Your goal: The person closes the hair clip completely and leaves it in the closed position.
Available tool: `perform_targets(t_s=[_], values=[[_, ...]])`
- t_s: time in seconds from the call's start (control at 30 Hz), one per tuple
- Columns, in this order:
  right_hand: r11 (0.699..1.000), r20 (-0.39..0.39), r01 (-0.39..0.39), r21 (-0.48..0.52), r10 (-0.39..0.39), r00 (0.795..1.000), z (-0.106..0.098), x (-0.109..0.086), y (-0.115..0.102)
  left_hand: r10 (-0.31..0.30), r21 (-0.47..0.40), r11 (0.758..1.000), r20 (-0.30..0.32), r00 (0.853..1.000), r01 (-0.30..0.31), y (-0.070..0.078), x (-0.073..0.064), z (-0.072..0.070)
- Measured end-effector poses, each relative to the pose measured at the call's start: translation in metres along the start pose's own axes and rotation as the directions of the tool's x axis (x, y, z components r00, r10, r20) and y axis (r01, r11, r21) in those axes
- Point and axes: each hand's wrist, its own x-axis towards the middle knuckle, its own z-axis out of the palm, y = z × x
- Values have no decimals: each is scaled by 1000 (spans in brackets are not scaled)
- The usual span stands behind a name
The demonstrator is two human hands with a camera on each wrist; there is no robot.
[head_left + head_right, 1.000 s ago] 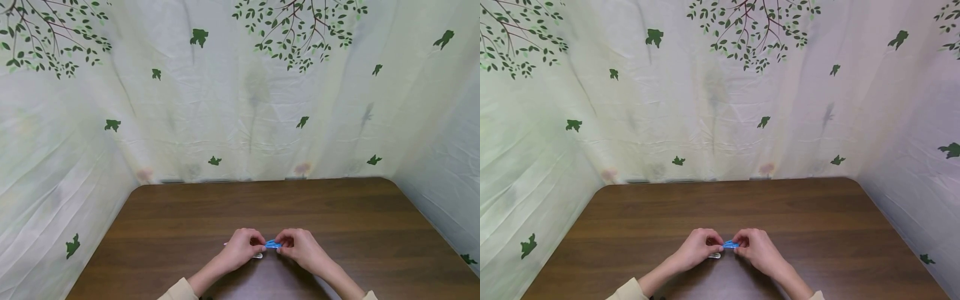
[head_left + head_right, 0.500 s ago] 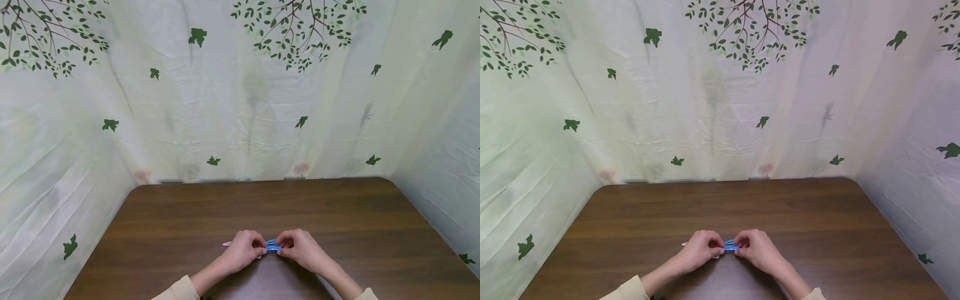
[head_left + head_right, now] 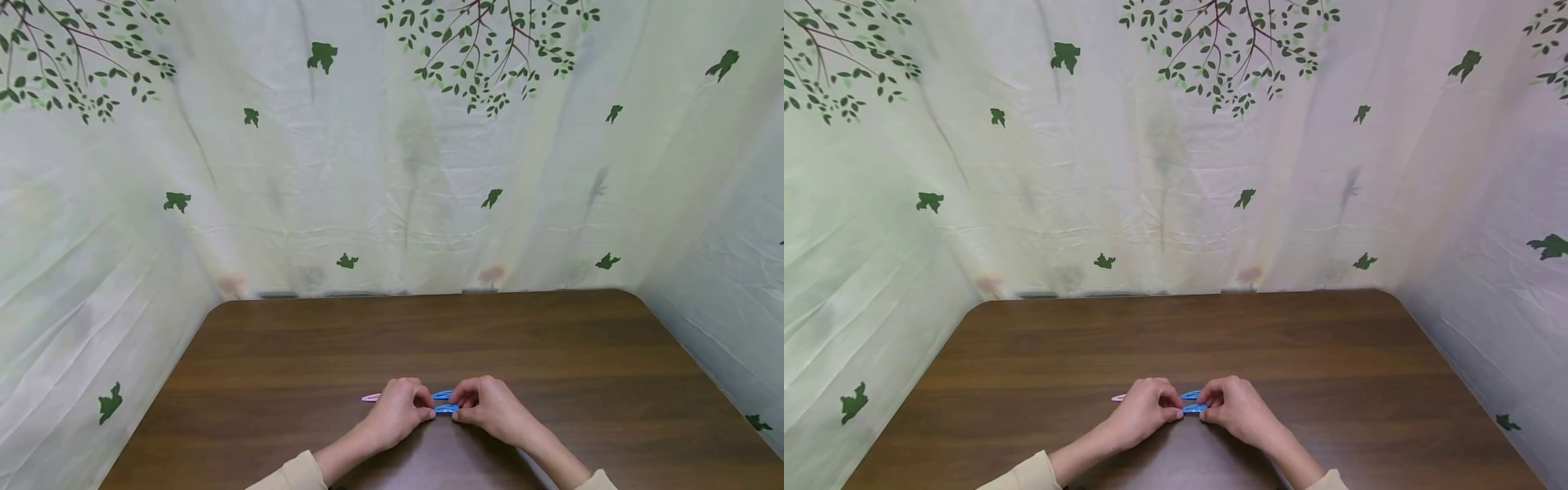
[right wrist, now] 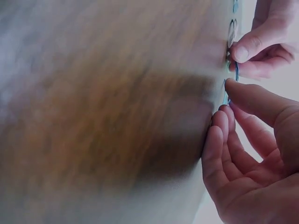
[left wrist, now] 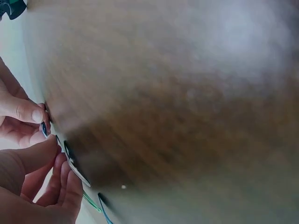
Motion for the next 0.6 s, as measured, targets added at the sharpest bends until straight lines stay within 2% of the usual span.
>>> perform_targets(t_s=[0.3,0.6], values=[[1000,6,-8,-3,8,1000,0,0,1,15,42,999,-7,1000,-15,-1,0,1],[1000,1,-7,-4,7,1000,1,-1,2,-10,55,998,-15,1000,11,5,-2,3]])
